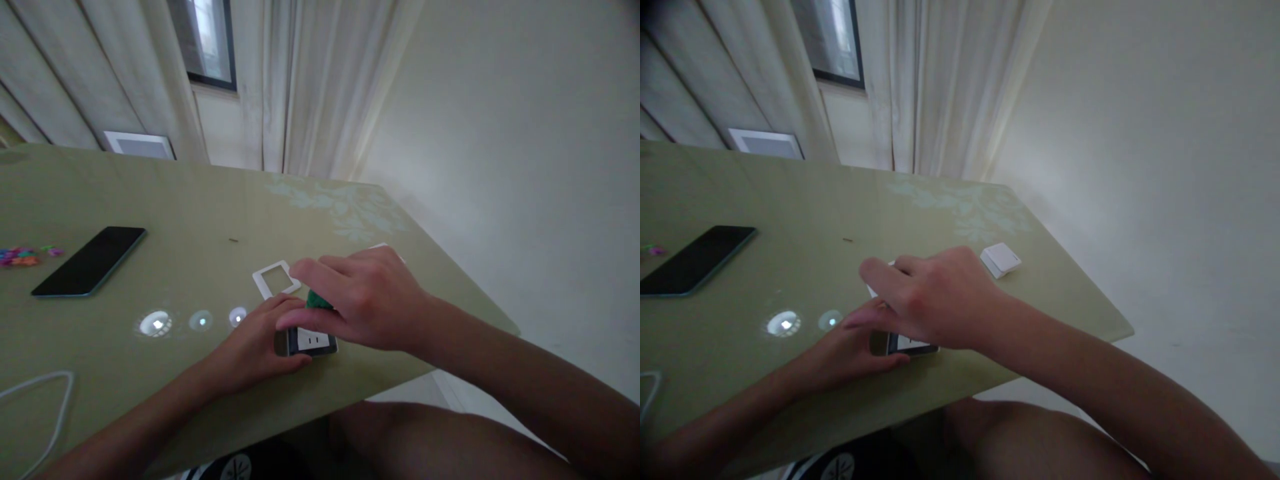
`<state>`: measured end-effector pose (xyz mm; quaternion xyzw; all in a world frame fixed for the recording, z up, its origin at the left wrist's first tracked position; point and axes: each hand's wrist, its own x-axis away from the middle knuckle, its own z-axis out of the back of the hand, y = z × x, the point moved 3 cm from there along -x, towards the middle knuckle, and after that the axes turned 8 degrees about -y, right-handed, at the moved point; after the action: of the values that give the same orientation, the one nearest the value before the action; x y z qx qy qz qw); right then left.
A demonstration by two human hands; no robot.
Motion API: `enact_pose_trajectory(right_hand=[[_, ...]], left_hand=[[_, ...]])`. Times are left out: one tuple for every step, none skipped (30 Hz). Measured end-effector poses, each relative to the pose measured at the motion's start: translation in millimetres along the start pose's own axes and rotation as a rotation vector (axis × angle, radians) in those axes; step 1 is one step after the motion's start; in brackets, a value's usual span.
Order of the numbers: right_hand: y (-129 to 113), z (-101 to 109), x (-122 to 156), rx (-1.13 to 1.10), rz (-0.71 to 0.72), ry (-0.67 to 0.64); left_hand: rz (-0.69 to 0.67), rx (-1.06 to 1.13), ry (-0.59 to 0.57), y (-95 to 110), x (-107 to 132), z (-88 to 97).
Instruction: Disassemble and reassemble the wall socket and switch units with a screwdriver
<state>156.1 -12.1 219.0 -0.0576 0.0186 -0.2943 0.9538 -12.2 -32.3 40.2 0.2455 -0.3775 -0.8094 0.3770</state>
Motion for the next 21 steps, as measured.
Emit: enact_pose_trajectory(right_hand=[[-0.1, 0.1, 0.4, -0.014, 0.004, -0.041], [-0.8, 0.5, 1.0, -0.050, 0.041, -0.075], [-1.8, 1.2, 1.7, -0.095, 0.100, -0.090], [-2.8, 1.3, 2.3, -0.120, 0.159, -0.099], [-2.6, 1.6, 2.7, -0.124, 0.173, -0.073], [-1.3, 1.9, 2.9, -0.095, 0.142, -0.022], [0.1, 1.7, 3.0, -0.033, 0.085, 0.020], [1.1, 1.3, 3.1, 0.031, 0.028, 0.038], [0.8, 0.5, 3.3, 0.061, 0.007, 0.018], [-0.1, -0.1, 3.5, 0.047, 0.013, -0.022], [-1.5, -0.4, 3.6, 0.004, 0.039, -0.065], [-3.1, -0.2, 3.8, -0.055, 0.076, -0.102], [-4.3, 0.0, 3.8, -0.101, 0.109, -0.130], [-4.3, 0.6, 3.5, -0.112, 0.105, -0.131], [-3.3, 1.3, 3.1, -0.082, 0.070, -0.114], [-1.7, 2.3, 2.7, -0.024, 0.012, -0.088], [0.0, 3.8, 2.6, 0.040, -0.054, -0.063], [1.1, 5.4, 2.6, 0.090, -0.103, -0.053], [1.1, 6.7, 2.7, 0.106, -0.116, -0.068], [0.0, 7.5, 2.7, 0.081, -0.090, -0.105], [-2.1, 7.8, 2.4, 0.034, -0.038, -0.145]], left_hand=[[-0.008, 0.009, -0.002, -0.1, 0.3, -0.2], [-0.009, 0.012, 0.000, -0.4, 0.7, -0.3], [-0.004, 0.010, 0.005, -0.8, 1.0, -0.1], [0.004, 0.005, 0.011, -1.0, 1.3, 0.2], [0.014, -0.003, 0.014, -0.9, 1.4, 0.6], [0.019, -0.007, 0.014, -0.4, 1.3, 1.0], [0.020, -0.007, 0.010, 0.4, 1.0, 1.4], [0.019, -0.002, 0.005, 1.3, 0.6, 1.7], [0.013, 0.006, -0.001, 2.1, 0.0, 1.9], [0.007, 0.012, -0.002, 2.5, -0.5, 1.9], [0.003, 0.010, -0.001, 2.5, -0.9, 1.8], [0.002, 0.005, 0.007, 2.0, -1.3, 1.6], [0.005, -0.002, 0.016, 1.0, -1.4, 1.4], [0.005, -0.006, 0.022, -0.1, -1.4, 0.9], [0.004, -0.006, 0.024, -1.1, -1.2, 0.5], [0.001, -0.003, 0.024, -1.9, -1.0, 0.1], [-0.005, 0.004, 0.023, -2.3, -0.8, -0.2], [-0.010, 0.008, 0.019, -2.4, -0.6, -0.3], [-0.012, 0.008, 0.016, -2.4, -0.5, -0.4], [-0.012, 0.002, 0.017, -2.2, -0.4, -0.3], [-0.009, -0.006, 0.019, -2.2, -0.2, -0.3]])
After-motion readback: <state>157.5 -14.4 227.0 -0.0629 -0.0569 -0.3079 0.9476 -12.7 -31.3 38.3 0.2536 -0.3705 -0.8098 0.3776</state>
